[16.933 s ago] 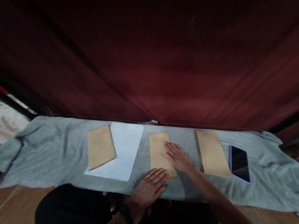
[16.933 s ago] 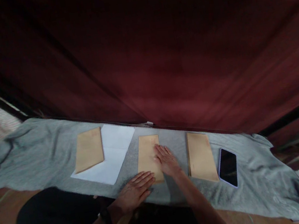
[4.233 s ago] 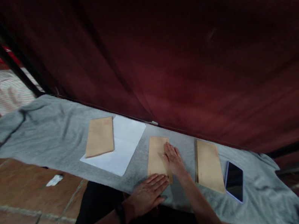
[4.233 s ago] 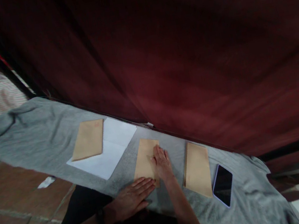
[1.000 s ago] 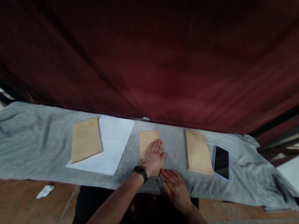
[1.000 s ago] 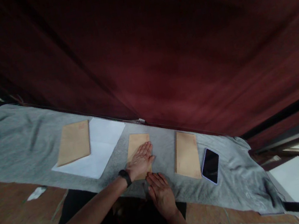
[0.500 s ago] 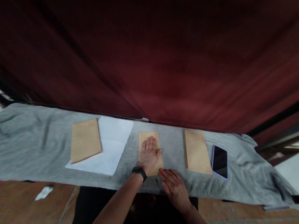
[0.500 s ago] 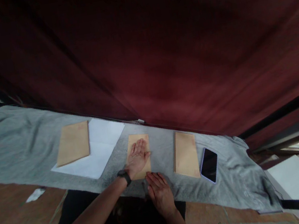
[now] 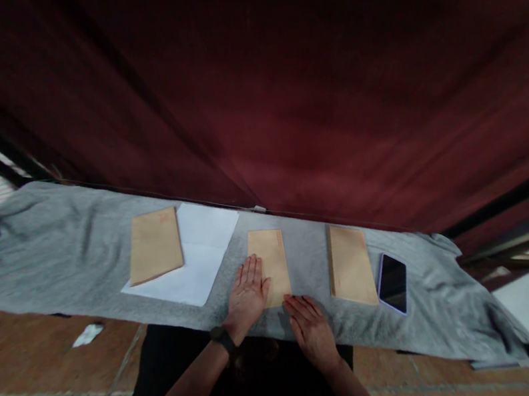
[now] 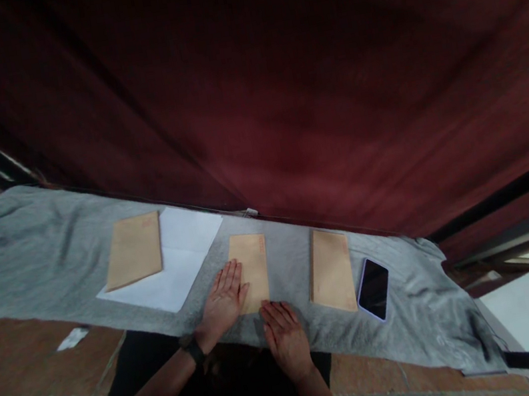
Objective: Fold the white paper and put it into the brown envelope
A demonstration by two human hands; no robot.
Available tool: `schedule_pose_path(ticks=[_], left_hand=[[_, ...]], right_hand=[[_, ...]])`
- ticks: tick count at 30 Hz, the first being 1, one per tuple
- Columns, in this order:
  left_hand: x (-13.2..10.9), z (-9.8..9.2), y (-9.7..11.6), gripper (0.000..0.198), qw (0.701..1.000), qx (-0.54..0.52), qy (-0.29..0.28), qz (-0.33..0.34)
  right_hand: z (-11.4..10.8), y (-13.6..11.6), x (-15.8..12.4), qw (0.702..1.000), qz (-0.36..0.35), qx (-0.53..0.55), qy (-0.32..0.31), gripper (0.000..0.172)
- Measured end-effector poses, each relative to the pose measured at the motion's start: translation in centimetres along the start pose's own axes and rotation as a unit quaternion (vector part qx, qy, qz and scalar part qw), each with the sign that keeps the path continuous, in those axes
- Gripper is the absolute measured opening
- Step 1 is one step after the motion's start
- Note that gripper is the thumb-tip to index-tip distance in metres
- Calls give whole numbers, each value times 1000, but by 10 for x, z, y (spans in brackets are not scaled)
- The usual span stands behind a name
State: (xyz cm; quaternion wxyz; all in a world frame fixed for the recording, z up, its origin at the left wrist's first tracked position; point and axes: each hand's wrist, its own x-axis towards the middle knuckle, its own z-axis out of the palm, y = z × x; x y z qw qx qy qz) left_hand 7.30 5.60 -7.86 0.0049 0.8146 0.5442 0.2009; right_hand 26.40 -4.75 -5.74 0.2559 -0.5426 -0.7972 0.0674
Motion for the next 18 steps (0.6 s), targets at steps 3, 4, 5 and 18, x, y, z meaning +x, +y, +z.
schedule_pose_path(ticks=[3,4,5,18], left_hand=[[-16,-10,-1,55,1000,4,-5,26],[-22,-13,0,54,999,3,-7,38],[-28,-16,2,53,998,1,-12,56],[-74,-17,34,58,986,-32,-28,160]], right_hand=[[2,0,-1,1000,-1,3,8,40],[3,1,-2,1000,-1,5,10,40],[3,1,-2,1000,-3,7,10,40],[2,2,-4,999,-4,-35,4,44]])
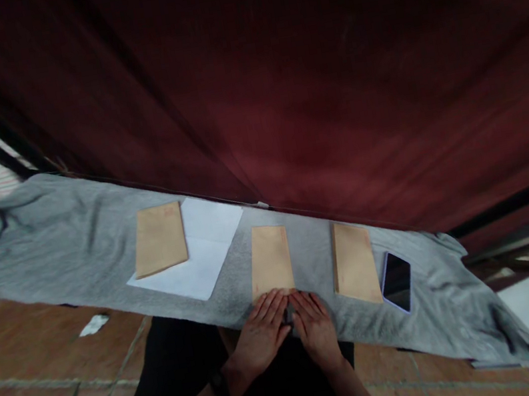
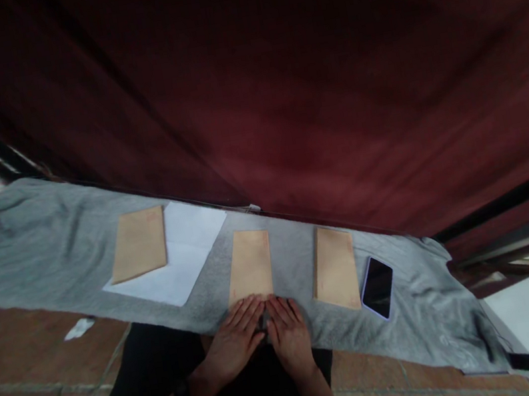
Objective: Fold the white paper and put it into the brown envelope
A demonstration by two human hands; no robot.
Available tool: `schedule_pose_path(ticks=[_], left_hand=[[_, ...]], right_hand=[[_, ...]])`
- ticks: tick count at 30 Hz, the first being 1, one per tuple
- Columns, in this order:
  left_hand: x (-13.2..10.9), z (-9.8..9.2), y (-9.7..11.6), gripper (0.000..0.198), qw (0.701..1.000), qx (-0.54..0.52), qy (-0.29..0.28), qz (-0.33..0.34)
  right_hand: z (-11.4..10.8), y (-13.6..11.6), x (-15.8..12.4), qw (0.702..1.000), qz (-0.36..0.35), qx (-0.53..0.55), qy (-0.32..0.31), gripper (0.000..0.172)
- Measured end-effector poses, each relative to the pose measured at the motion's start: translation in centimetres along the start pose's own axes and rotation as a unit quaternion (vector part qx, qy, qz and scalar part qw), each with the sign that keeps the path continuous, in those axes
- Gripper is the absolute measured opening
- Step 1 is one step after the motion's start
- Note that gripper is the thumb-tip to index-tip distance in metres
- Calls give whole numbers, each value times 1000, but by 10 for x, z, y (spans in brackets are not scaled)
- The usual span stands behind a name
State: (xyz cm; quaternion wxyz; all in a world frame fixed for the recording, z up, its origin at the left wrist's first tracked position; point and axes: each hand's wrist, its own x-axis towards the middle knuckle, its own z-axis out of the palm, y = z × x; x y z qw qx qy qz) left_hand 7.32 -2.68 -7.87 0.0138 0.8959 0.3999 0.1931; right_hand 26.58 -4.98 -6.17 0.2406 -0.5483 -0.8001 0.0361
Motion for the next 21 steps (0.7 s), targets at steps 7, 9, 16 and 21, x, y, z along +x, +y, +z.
schedule_pose_path(ticks=[7,9,16,21], left_hand=[[-13,-10,-12,56,1000,2,26,-15],[-18,-12,-16,56,999,4,29,-21],[-21,-10,-11,60,999,38,23,-31],[-20,-14,-11,58,998,54,24,-23]], right_hand=[[1,11,-7,1000,26,-2,18,43],[-1,10,-7,1000,29,0,13,43],[9,-27,5,999,-7,24,-26,46],[18,-39,3,1000,26,13,1,44]])
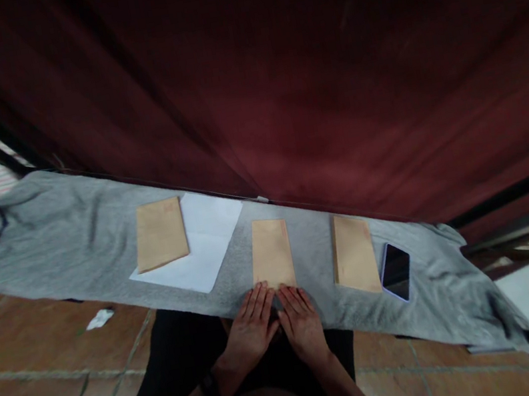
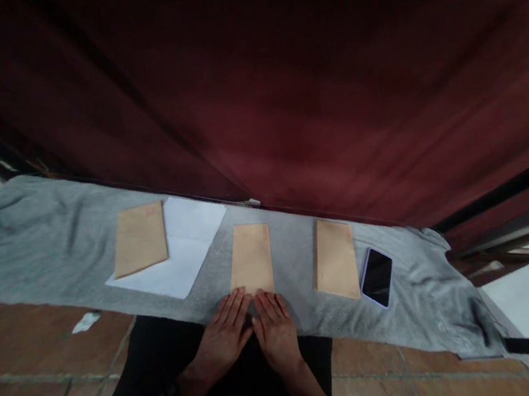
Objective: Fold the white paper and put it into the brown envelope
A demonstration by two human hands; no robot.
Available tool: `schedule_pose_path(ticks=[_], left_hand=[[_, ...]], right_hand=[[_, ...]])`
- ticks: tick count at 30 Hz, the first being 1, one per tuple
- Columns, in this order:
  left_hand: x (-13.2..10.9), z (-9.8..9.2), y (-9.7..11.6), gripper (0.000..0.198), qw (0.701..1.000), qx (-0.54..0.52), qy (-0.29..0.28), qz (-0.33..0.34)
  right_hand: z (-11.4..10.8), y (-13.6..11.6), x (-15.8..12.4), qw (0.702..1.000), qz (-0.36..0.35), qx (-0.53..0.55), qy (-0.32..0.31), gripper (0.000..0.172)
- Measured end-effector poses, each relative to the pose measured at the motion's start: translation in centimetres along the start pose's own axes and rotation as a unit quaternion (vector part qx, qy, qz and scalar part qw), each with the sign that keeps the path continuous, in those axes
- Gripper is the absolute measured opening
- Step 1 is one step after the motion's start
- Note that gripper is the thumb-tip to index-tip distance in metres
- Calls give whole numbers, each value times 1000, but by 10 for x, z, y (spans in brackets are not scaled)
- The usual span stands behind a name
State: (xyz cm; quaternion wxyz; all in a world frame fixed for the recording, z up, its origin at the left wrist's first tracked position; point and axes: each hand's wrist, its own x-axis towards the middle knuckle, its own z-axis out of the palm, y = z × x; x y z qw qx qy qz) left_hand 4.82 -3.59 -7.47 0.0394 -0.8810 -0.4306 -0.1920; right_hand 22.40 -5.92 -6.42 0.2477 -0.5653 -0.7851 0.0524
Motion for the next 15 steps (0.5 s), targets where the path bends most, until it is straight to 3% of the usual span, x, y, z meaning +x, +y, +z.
schedule_pose_path(ticks=[11,15], left_hand=[[-10,-9,-15,51,1000,-1,6,-19],[2,-9,-17,40,999,-14,-8,-45]], right_hand=[[-17,27,-10,999,37,-21,-2,44],[-11,24,-4,993,109,-6,37,43]])
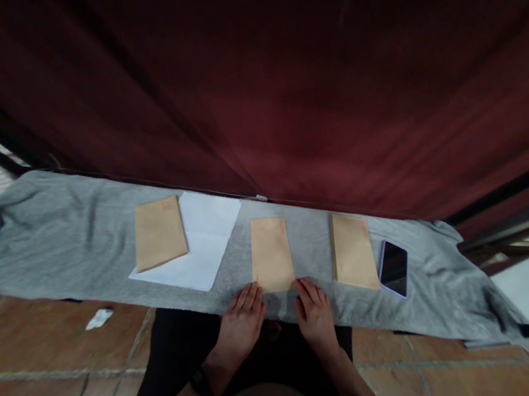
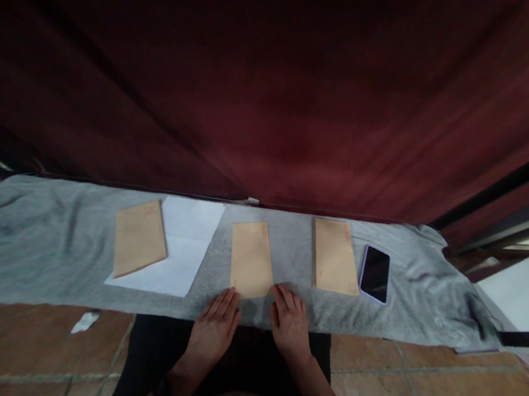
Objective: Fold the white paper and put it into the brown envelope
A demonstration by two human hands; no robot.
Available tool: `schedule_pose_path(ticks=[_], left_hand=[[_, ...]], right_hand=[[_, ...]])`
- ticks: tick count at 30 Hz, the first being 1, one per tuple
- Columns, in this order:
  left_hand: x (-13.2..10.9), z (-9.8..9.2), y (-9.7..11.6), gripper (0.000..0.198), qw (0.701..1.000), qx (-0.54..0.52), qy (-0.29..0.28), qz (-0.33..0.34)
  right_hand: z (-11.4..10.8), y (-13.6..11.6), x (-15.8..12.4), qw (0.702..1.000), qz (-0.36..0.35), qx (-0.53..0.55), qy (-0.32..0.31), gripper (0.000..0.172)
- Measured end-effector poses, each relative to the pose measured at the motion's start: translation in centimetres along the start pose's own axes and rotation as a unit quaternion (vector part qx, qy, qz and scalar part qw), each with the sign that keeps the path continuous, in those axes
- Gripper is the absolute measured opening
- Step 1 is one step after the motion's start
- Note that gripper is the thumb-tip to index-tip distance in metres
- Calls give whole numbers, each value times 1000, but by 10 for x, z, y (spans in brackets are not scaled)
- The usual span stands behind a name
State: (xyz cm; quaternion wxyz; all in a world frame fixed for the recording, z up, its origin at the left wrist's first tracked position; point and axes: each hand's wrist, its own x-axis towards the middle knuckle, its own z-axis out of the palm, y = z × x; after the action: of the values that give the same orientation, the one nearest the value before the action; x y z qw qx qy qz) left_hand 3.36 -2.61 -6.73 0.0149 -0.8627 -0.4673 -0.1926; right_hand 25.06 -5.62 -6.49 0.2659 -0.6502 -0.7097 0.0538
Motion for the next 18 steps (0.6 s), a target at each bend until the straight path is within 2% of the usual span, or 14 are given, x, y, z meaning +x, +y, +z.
schedule_pose_path(ticks=[3,7,13,16,18], left_hand=[[16,-2,6,39,999,-6,-21,-34],[33,-4,14,37,998,-3,-34,-44],[53,-12,21,37,998,-7,-46,-51],[67,-24,21,32,993,-64,-47,-87],[77,-34,20,27,978,-149,-21,-143]], right_hand=[[6,-5,8,998,50,27,38,38],[7,-6,18,983,86,149,62,30],[-10,-12,31,916,157,367,27,31],[-16,-22,35,899,163,407,12,33],[-16,-26,36,891,168,422,14,35]])
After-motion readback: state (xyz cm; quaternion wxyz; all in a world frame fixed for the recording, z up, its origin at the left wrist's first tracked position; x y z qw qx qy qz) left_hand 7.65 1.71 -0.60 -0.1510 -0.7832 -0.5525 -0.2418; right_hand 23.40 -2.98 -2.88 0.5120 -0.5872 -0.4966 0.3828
